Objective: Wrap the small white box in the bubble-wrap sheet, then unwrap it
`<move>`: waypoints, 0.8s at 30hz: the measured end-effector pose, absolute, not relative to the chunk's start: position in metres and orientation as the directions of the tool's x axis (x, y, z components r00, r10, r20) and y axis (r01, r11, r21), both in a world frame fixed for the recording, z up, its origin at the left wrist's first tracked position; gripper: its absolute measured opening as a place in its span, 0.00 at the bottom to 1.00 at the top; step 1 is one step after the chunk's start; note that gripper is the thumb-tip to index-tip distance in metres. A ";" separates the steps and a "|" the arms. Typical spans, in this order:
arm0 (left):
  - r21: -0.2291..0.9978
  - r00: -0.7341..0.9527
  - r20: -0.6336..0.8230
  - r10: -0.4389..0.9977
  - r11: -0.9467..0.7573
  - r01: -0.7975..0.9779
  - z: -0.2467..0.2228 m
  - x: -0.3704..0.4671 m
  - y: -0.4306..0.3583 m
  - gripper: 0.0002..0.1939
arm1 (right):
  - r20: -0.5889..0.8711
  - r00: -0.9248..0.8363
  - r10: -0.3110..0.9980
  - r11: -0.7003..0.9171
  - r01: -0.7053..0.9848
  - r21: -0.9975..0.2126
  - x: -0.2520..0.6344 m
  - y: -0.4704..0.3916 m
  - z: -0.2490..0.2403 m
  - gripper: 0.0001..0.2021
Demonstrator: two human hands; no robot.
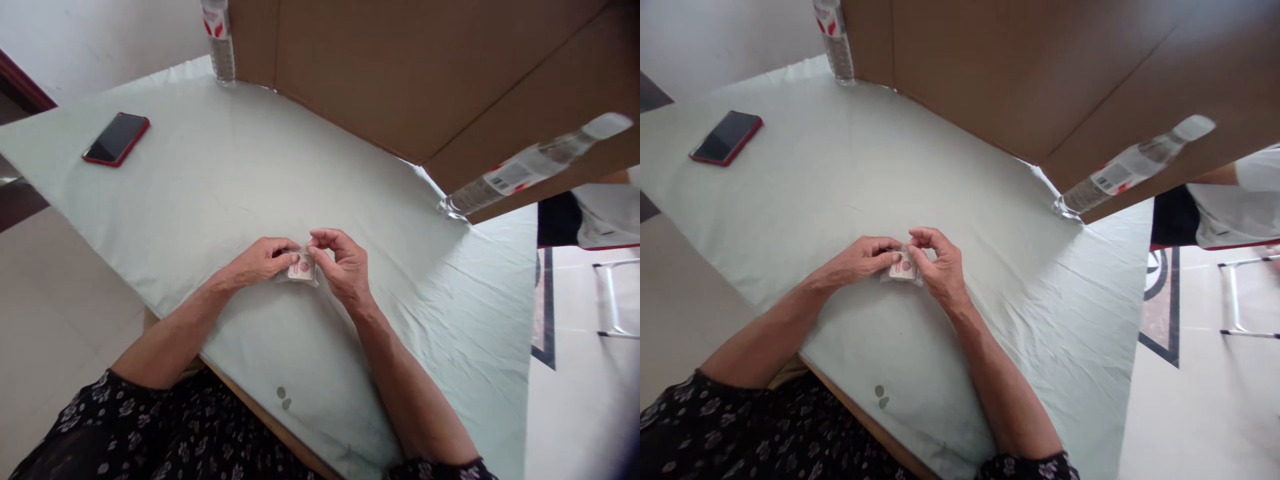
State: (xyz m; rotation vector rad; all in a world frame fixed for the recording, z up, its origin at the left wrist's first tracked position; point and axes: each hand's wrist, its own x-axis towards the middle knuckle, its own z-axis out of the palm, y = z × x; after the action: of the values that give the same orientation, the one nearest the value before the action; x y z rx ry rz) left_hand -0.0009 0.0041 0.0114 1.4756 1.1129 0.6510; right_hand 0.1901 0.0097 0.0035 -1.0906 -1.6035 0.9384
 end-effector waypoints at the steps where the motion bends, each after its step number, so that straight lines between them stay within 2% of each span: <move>1: 0.958 0.408 -0.170 0.897 0.052 0.284 0.011 -0.001 0.004 0.19 | 0.297 -0.156 0.942 0.328 0.249 -0.911 0.191 0.006 0.003 0.08; 4: 0.952 0.409 -0.138 0.902 0.007 0.306 0.008 -0.001 0.005 0.20 | 0.356 -0.172 0.919 0.395 0.357 -0.846 0.194 -0.002 0.000 0.08; 8: 0.928 0.387 -0.108 0.916 -0.047 0.370 0.005 0.000 0.005 0.22 | 0.468 -0.255 0.846 0.532 0.474 -0.702 0.196 -0.006 -0.007 0.08; 13: 0.917 0.373 -0.061 0.926 -0.095 0.386 0.002 0.001 0.005 0.22 | 0.524 -0.383 0.761 0.649 0.482 -0.589 0.199 -0.013 -0.007 0.09; 17: 0.913 0.321 -0.048 0.946 -0.088 0.398 -0.001 -0.001 0.007 0.22 | 0.491 -0.261 0.831 0.554 0.464 -0.691 0.212 -0.012 -0.004 0.12; 20: 0.926 0.285 -0.105 0.953 -0.011 0.378 0.001 -0.004 0.007 0.23 | 0.353 -0.246 0.903 0.426 0.395 -0.814 0.223 -0.003 -0.009 0.28; 22: 0.933 0.264 -0.119 0.957 0.016 0.361 0.003 -0.006 0.007 0.23 | 0.260 -0.319 0.911 0.369 0.355 -0.859 0.226 0.003 -0.017 0.40; 24: 0.945 0.254 -0.125 0.959 0.037 0.325 0.005 -0.007 0.007 0.22 | 0.198 -0.391 0.899 0.343 0.344 -0.874 0.226 0.005 -0.025 0.48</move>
State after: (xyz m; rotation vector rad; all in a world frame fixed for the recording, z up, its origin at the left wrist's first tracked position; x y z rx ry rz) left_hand -0.0068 0.0070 0.0045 1.4922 1.2612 0.7718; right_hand 0.2264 0.0054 -0.0245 -1.0877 -1.9045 1.0042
